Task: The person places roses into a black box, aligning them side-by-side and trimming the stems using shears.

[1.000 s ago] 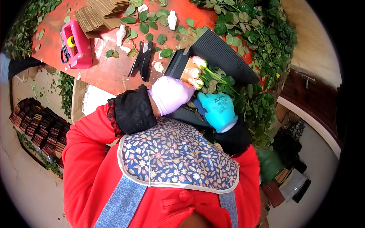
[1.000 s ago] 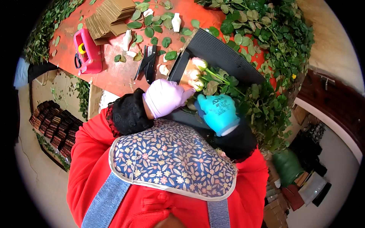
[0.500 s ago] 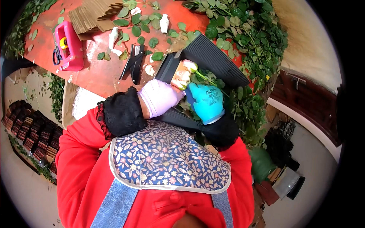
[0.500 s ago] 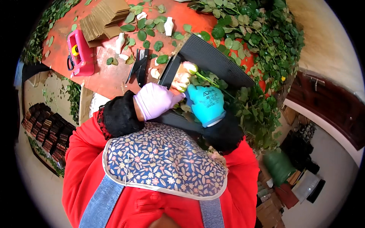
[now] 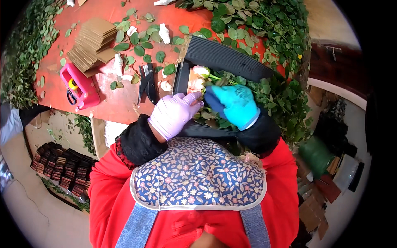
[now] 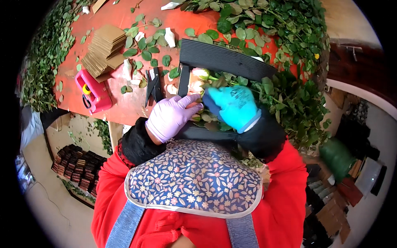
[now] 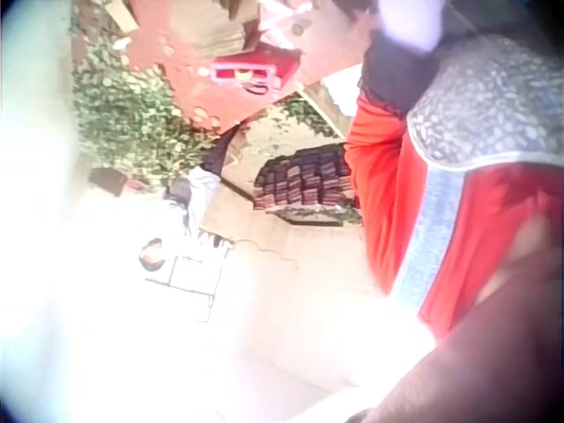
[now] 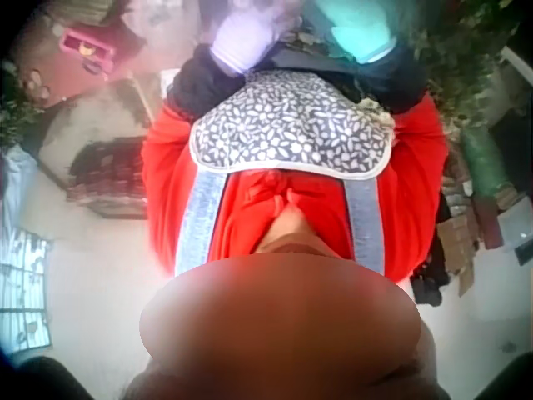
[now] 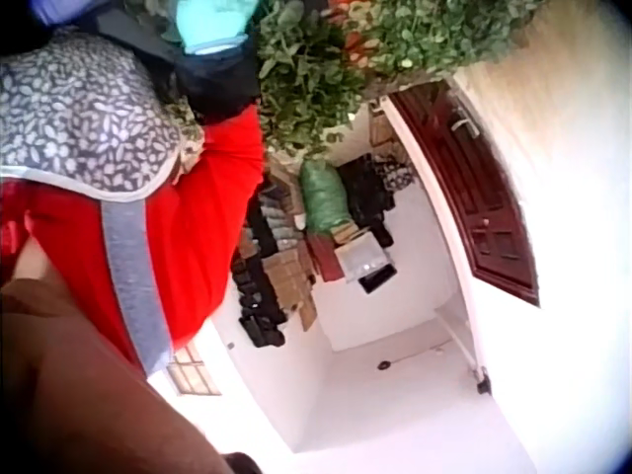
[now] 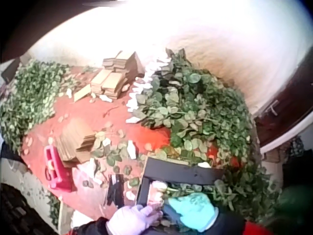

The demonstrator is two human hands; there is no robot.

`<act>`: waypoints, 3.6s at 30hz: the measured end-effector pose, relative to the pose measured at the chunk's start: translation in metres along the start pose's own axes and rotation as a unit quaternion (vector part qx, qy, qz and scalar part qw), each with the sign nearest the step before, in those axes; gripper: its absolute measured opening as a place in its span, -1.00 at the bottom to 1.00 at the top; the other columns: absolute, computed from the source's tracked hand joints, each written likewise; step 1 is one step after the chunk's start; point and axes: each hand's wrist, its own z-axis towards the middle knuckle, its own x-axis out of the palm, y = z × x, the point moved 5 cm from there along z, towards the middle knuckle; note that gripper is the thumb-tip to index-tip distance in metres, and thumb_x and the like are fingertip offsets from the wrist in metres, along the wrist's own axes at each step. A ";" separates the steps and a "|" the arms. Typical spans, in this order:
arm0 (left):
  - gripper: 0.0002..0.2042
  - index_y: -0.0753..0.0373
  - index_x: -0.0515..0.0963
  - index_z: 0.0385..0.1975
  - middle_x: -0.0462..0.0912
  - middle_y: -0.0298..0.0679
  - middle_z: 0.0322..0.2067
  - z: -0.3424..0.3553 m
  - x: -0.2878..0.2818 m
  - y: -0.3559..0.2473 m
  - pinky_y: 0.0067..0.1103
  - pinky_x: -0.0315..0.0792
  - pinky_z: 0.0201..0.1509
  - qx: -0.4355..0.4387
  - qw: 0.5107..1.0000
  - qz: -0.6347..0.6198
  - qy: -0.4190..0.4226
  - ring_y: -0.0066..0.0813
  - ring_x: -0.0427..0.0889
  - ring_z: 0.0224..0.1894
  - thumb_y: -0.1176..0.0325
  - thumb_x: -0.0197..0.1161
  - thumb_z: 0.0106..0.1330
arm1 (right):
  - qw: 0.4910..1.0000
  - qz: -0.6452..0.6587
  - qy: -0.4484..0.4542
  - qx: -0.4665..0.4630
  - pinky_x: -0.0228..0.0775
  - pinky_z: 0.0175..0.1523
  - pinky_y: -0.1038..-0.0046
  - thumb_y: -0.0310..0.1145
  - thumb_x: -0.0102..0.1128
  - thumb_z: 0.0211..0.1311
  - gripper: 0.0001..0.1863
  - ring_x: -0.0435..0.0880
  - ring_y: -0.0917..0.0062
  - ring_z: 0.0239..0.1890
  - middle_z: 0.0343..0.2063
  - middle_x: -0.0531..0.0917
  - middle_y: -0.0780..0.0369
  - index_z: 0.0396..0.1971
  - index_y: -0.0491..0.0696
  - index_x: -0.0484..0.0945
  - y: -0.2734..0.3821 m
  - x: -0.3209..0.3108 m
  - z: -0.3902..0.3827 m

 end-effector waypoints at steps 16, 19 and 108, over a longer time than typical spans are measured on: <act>-0.68 0.01 0.67 0.00 0.64 -0.29 0.13 -0.001 -0.004 -0.001 -0.40 0.65 -0.18 0.037 0.999 -0.002 0.009 -0.25 0.74 -0.21 0.34 0.36 0.21 | 0.979 -0.199 0.048 0.013 0.51 -0.39 0.26 -0.27 0.24 0.18 -0.86 0.72 0.34 -0.51 -0.56 0.68 0.28 -0.29 0.04 0.61 -0.005 0.024 0.012; -0.62 0.02 0.64 0.02 0.57 -0.29 0.21 0.003 -0.008 -0.001 -0.38 0.65 -0.17 0.035 0.999 -0.011 0.001 -0.22 0.72 -0.19 0.35 0.42 0.15 | 0.981 -0.188 0.044 0.015 0.52 -0.38 0.25 -0.28 0.22 0.21 -0.86 0.73 0.33 -0.50 -0.56 0.68 0.27 -0.27 0.04 0.63 -0.006 0.025 0.012; -0.52 -0.07 0.55 0.20 0.56 -0.26 -0.25 -0.023 -0.007 0.070 -0.37 0.58 -0.31 0.019 0.993 -0.003 -0.118 -0.22 0.67 -0.31 0.48 0.19 0.26 | 0.995 -0.104 -0.003 0.009 0.47 -0.33 0.18 -0.29 0.29 0.37 -0.70 0.67 0.16 -0.41 -0.43 0.67 0.10 0.04 -0.04 0.68 -0.010 -0.001 0.011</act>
